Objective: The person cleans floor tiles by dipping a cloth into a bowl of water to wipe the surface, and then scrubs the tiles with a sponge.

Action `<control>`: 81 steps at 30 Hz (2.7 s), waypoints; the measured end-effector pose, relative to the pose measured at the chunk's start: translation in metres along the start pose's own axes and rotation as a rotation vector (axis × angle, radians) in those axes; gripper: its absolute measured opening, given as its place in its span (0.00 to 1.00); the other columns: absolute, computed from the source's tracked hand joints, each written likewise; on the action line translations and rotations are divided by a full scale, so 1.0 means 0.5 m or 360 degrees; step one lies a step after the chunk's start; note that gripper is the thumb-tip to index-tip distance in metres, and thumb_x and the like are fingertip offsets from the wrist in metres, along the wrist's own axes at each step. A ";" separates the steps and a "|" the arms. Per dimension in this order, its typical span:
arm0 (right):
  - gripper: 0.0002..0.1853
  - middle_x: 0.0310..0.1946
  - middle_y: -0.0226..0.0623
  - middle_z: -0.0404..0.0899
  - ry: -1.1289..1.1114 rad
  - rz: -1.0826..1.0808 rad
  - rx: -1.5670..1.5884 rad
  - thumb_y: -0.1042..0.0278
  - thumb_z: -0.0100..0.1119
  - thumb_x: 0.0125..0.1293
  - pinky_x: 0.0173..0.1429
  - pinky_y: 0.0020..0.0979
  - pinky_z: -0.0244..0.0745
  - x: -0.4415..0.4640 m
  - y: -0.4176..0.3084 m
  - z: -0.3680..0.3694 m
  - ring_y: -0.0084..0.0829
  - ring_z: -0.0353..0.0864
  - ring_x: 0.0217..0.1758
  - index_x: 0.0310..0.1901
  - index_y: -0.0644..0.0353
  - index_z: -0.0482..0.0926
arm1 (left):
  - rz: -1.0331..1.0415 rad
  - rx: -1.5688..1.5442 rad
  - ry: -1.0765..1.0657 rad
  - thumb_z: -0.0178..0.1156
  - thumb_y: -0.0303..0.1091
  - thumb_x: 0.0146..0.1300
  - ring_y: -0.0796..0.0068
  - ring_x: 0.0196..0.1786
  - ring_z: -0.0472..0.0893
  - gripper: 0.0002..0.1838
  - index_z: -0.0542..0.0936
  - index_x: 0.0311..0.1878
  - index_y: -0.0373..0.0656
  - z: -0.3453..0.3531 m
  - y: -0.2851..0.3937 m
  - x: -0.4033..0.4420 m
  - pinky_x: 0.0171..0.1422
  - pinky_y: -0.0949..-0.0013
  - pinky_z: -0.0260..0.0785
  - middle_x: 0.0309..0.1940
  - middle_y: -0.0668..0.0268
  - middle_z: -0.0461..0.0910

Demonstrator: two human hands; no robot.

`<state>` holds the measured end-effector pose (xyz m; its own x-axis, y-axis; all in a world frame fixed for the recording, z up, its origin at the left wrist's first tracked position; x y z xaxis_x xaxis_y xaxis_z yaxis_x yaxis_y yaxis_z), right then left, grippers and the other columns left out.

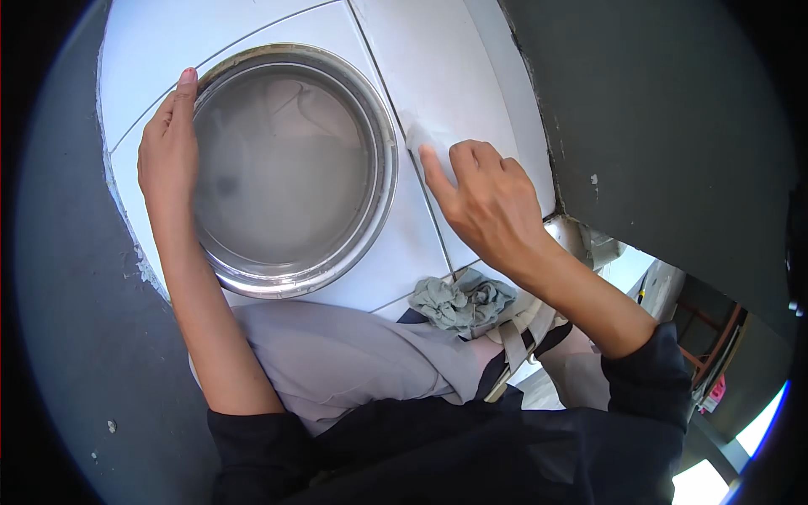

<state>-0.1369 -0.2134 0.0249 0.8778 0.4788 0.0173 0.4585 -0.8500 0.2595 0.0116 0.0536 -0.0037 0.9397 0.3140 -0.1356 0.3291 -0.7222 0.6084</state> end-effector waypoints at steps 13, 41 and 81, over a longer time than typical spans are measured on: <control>0.06 0.28 0.43 0.77 0.0021 -0.0258 -0.0290 0.73 0.60 0.50 0.23 0.25 0.66 0.029 0.005 0.008 0.31 0.74 0.29 0.31 0.64 0.79 | -0.0008 -0.0012 -0.0019 0.47 0.72 0.62 0.59 0.63 0.75 0.38 0.83 0.56 0.48 0.000 -0.001 0.002 0.68 0.60 0.61 0.55 0.59 0.81; 0.07 0.31 0.47 0.79 0.0007 -0.0106 -0.0303 0.74 0.59 0.51 0.26 0.25 0.69 0.032 -0.006 0.020 0.31 0.75 0.30 0.33 0.66 0.79 | 0.0068 0.0014 -0.0013 0.46 0.72 0.62 0.60 0.63 0.75 0.38 0.84 0.54 0.49 0.004 -0.009 0.011 0.68 0.59 0.61 0.55 0.59 0.81; 0.29 0.29 0.41 0.72 -0.0153 0.0816 0.0528 0.71 0.64 0.48 0.20 0.31 0.74 -0.108 -0.063 -0.007 0.34 0.77 0.28 0.57 0.60 0.74 | 0.0058 0.0021 -0.0012 0.46 0.72 0.62 0.59 0.64 0.75 0.37 0.82 0.56 0.50 0.000 -0.005 0.007 0.69 0.60 0.61 0.56 0.60 0.80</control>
<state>-0.1993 -0.2117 0.0190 0.9994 -0.0177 -0.0311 -0.0200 -0.9971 -0.0734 0.0141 0.0564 -0.0057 0.9518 0.2826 -0.1194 0.2957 -0.7411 0.6028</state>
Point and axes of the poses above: each hand's wrist, its own x-axis towards the middle knuckle, its own z-axis out of the palm, y = z × x, the point moved 3 cm from there along x, towards the middle knuckle
